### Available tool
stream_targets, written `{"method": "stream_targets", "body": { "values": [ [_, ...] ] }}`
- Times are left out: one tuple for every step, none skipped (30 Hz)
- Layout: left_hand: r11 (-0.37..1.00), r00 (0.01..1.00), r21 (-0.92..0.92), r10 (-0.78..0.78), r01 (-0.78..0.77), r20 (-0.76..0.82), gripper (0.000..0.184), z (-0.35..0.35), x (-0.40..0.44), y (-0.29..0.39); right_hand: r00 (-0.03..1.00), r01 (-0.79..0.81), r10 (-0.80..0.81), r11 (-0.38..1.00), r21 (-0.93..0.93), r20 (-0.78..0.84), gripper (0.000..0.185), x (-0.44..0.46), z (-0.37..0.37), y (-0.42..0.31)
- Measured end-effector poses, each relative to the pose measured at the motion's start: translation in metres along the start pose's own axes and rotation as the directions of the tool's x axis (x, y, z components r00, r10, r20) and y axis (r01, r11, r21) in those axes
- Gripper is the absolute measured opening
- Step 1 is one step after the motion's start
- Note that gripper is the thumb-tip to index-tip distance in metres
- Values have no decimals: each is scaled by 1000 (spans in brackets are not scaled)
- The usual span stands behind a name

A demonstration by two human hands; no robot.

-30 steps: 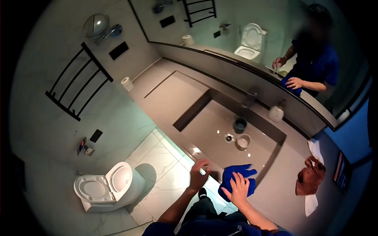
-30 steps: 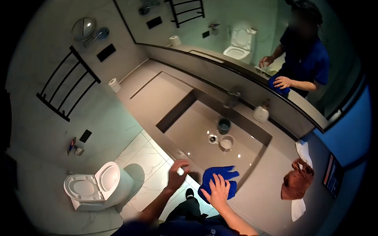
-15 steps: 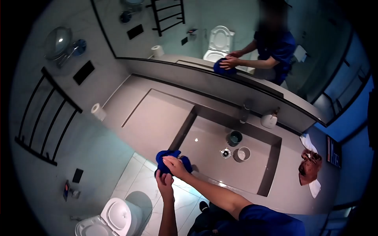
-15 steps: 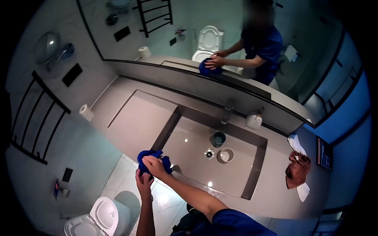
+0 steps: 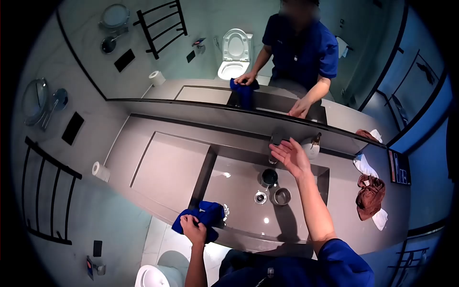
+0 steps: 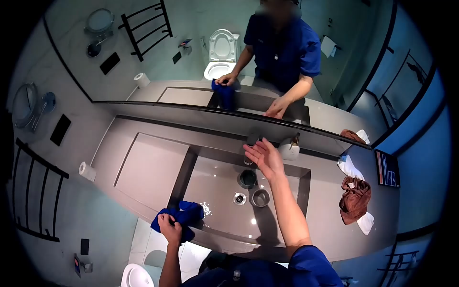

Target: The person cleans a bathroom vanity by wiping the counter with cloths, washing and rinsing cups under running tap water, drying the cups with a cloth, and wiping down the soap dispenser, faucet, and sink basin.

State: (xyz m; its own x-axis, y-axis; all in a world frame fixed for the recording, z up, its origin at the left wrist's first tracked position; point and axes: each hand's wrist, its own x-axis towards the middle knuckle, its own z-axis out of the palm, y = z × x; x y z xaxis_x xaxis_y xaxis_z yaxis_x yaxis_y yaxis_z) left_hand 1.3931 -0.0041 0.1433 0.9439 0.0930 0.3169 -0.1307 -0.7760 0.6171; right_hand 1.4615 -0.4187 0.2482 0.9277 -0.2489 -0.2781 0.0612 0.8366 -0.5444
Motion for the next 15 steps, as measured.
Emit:
{"method": "stream_targets", "body": {
  "values": [
    [999, 999, -31, 42, -42, -4, 15, 2, 10, 1, 1000, 1, -1, 1000, 4, -15, 34, -1, -1, -2],
    [998, 998, -17, 67, -67, 11, 15, 6, 18, 4, 1000, -18, 18, 998, 56, -8, 34, -3, -1, -2],
    [996, 995, -5, 93, -93, 22, 16, 8, 31, 15, 999, -36, 36, 994, 107, 4, 33, -6, 3, -2],
    [990, 990, -6, 142, -142, 18, 19, 12, 42, 23, 999, -32, 33, 994, 109, -13, 33, -7, 5, -2],
    [980, 980, 15, 196, -197, 22, 20, 16, 54, 31, 999, -25, 28, 993, 115, -22, 33, -5, 9, -3],
    [974, 973, 28, 224, -226, 48, 20, 23, 65, 35, 1000, -4, 7, 993, 120, -23, 34, -4, 10, -3],
    [967, 966, 39, 249, -253, 72, 20, 32, 74, 38, 1000, 17, -14, 993, 121, -25, 36, -3, 12, -5],
    [962, 957, 44, 261, -268, 126, 20, 41, 82, 36, 1000, 17, -14, 990, 139, -24, 38, -3, 15, -9],
    [964, 952, 30, 255, -263, 167, 19, 49, 86, 33, 999, 22, -16, 989, 144, -43, 38, -8, 14, -8],
    [961, 942, 44, 258, -273, 213, 19, 53, 87, 31, 996, 78, -77, 997, 23, -35, 38, -12, 15, -9],
    [956, 931, 56, 264, -286, 254, 19, 57, 90, 29, 990, 138, -140, 986, -99, -16, 38, -13, 15, -8],
    [956, 929, 45, 270, -290, 254, 19, 59, 93, 28, 969, 221, -243, 929, -296, -38, 32, -18, -3, -2],
    [969, 940, 8, 238, -247, 244, 19, 59, 95, 25, 952, 222, -295, 851, -475, -84, 29, -19, -38, 9],
    [979, 950, -24, 202, -202, 237, 20, 58, 97, 24, 929, 199, -350, 746, -635, -120, 26, -14, -81, 25],
    [990, 975, -91, 124, -109, 187, 20, 53, 99, 28, 917, 156, -370, 672, -724, -147, 22, -6, -117, 47]
  ]
}}
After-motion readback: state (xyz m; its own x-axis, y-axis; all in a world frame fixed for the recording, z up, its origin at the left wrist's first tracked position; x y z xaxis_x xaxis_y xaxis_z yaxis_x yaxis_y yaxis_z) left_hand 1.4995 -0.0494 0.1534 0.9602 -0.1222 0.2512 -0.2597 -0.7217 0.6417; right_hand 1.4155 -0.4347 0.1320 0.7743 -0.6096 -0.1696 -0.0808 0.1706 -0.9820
